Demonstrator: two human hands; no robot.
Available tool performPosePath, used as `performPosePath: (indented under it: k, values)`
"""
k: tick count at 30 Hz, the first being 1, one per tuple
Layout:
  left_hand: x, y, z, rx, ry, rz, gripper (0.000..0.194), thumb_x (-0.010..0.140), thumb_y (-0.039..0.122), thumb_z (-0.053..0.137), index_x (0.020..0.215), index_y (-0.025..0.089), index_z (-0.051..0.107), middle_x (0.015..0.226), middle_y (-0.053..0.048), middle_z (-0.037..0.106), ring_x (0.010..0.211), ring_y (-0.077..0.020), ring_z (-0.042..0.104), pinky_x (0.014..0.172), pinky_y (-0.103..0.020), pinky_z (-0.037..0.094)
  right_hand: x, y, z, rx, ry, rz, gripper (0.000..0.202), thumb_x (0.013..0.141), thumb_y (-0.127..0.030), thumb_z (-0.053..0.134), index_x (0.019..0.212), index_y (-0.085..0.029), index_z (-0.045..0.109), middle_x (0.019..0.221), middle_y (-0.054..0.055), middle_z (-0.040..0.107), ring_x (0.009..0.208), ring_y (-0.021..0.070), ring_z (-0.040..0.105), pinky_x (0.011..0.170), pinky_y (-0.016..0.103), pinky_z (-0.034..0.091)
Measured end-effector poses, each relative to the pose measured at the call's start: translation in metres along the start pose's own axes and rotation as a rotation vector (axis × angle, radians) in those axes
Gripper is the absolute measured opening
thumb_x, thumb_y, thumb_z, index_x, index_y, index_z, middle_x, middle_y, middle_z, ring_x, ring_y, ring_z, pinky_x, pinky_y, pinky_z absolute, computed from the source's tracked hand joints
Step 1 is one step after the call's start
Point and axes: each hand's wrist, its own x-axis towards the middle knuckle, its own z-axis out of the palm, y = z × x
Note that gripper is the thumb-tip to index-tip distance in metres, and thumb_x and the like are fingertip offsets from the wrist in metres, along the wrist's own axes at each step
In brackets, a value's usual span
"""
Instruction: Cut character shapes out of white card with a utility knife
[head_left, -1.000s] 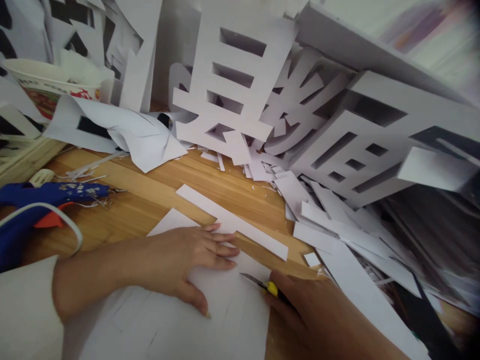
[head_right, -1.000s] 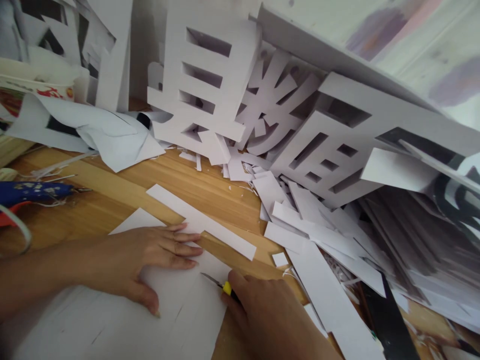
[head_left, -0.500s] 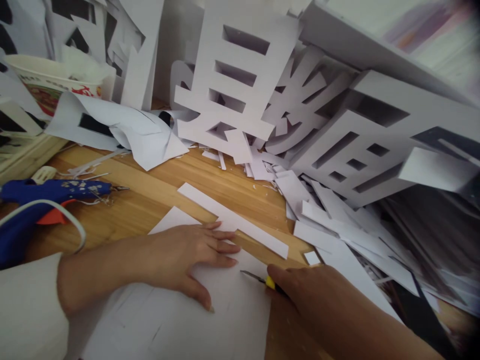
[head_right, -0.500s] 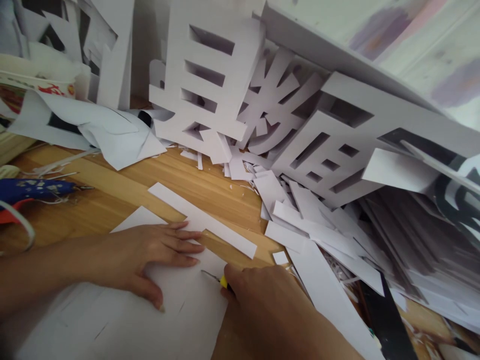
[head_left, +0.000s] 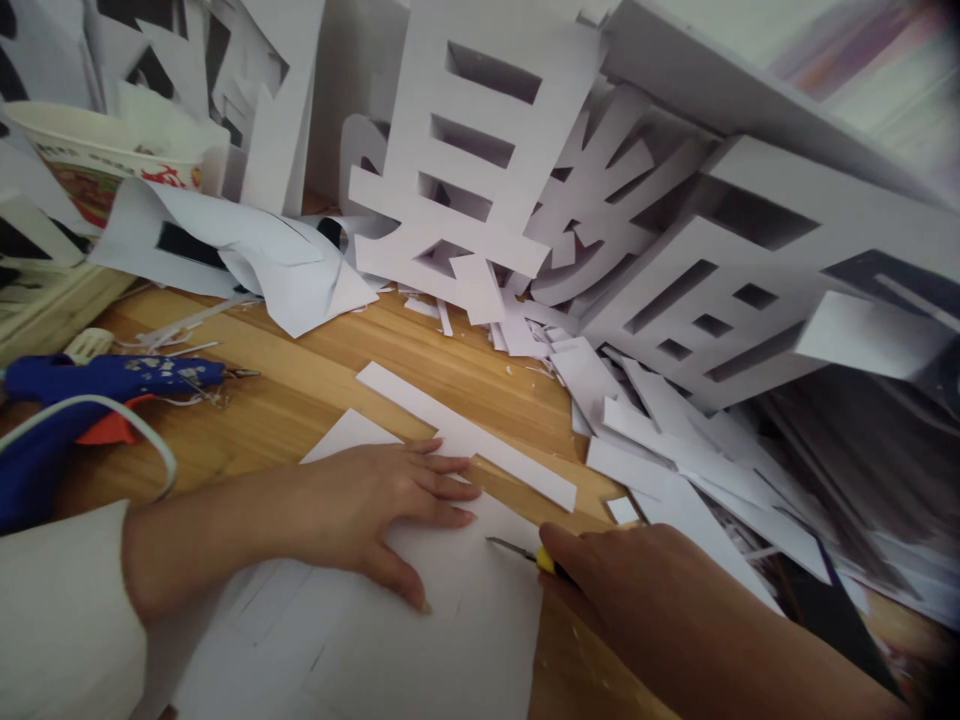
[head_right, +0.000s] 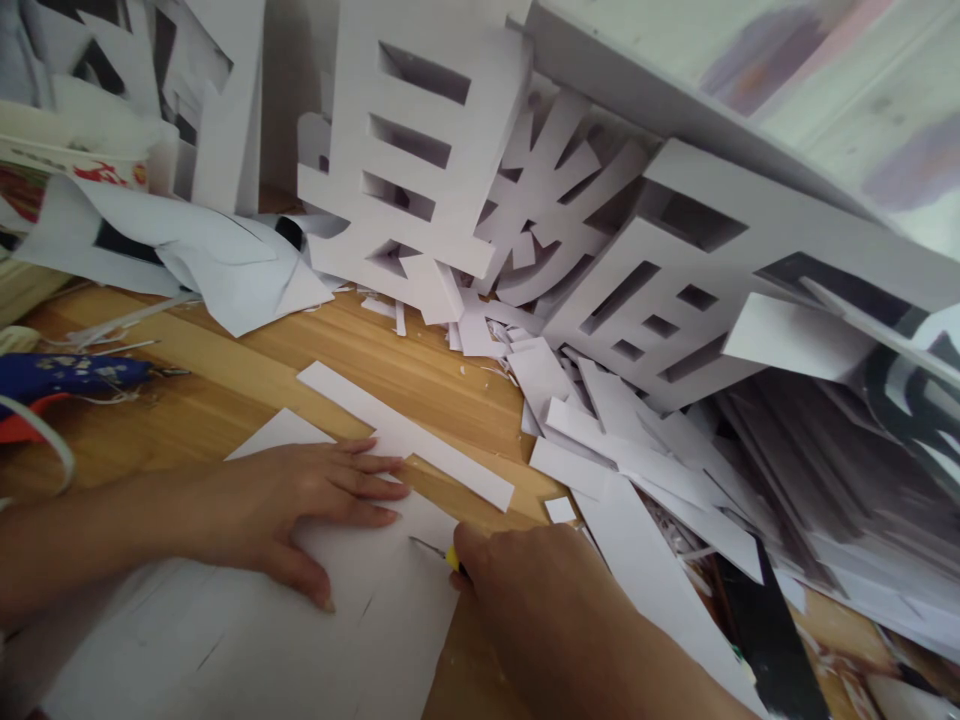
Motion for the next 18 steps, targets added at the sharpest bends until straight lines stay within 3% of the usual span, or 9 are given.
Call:
performPosePath:
  k: [18]
  values:
    - [-0.0004,-0.0056,0.0049,-0.058,0.059,0.031,0.060,0.067,0.045,0.070,0.119,0.018,0.056,0.129,-0.011,0.050,0.127,-0.0269,0.037,0.109,-0.044,0.011,-0.0077,0.0038,0.0066,0.012,-0.013,0.015,0.026,0.088,-0.032,0.050,0.110,-0.020,0.054,0.112,0.007,0.055,0.090,0.0172,0.056,0.075,0.037,0.048]
